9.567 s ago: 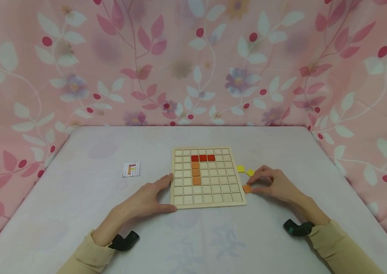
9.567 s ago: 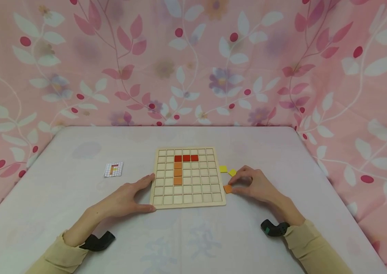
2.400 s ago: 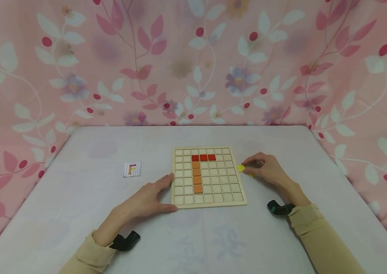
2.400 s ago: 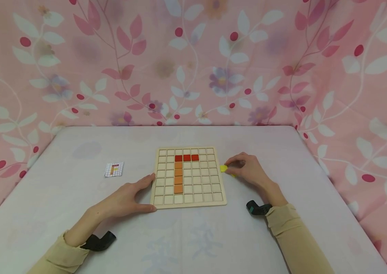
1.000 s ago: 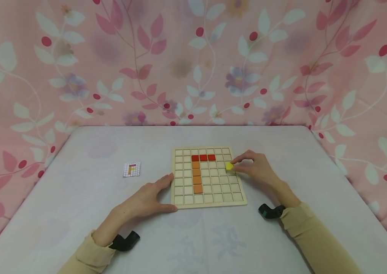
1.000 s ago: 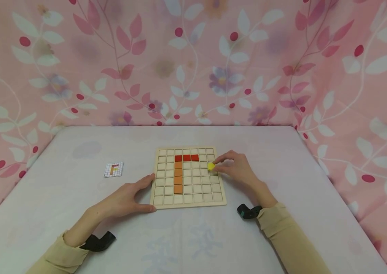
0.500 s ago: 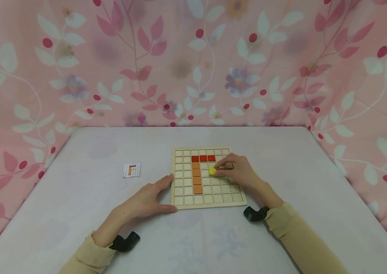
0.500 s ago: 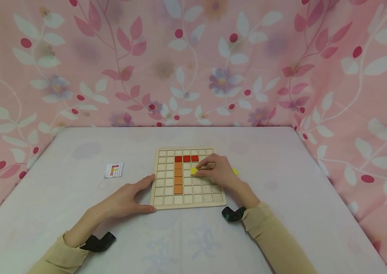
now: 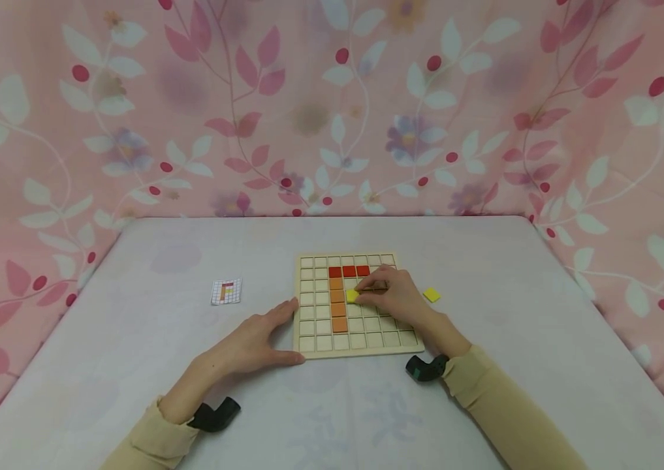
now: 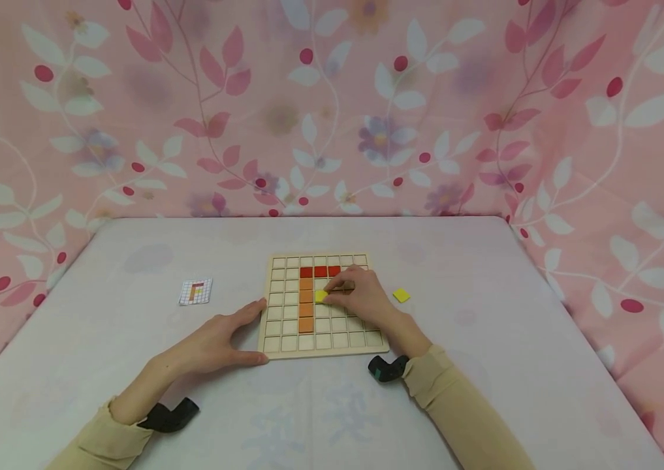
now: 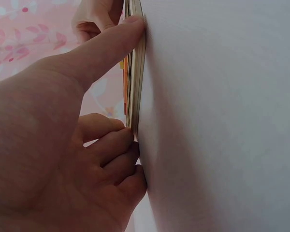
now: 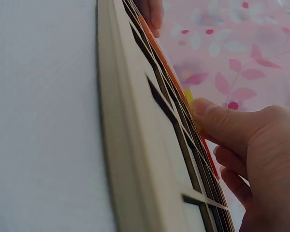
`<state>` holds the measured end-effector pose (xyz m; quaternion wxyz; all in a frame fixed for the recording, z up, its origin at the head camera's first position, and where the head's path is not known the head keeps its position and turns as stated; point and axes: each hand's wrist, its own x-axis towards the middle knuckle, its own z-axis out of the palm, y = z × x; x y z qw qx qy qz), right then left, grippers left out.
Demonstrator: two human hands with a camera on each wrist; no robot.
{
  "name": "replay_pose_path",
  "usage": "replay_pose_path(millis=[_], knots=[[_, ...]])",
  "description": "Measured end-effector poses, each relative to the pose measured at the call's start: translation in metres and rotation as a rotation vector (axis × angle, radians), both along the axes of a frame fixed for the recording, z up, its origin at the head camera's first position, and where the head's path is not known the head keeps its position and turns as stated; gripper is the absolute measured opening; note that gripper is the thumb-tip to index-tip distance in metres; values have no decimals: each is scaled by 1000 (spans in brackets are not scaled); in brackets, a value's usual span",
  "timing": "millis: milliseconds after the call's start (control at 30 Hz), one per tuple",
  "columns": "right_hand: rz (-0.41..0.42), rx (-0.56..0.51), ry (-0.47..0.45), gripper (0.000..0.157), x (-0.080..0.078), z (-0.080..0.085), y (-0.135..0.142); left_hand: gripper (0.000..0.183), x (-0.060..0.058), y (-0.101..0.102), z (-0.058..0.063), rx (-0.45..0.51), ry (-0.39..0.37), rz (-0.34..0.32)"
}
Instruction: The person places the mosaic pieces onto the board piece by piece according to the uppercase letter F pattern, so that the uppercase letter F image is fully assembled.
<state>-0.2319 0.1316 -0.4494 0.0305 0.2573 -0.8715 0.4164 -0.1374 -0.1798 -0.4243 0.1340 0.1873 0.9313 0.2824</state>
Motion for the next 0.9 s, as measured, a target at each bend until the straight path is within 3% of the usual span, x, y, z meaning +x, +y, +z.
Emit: replay_pose_path(millis=[533,900], knots=[[23,-24,59,19,1,-4,1,104,-1,1,2,-9,-20,6],[60,-27,154,20,2,-5,-2,103,0,2,2,-5,-20,6]])
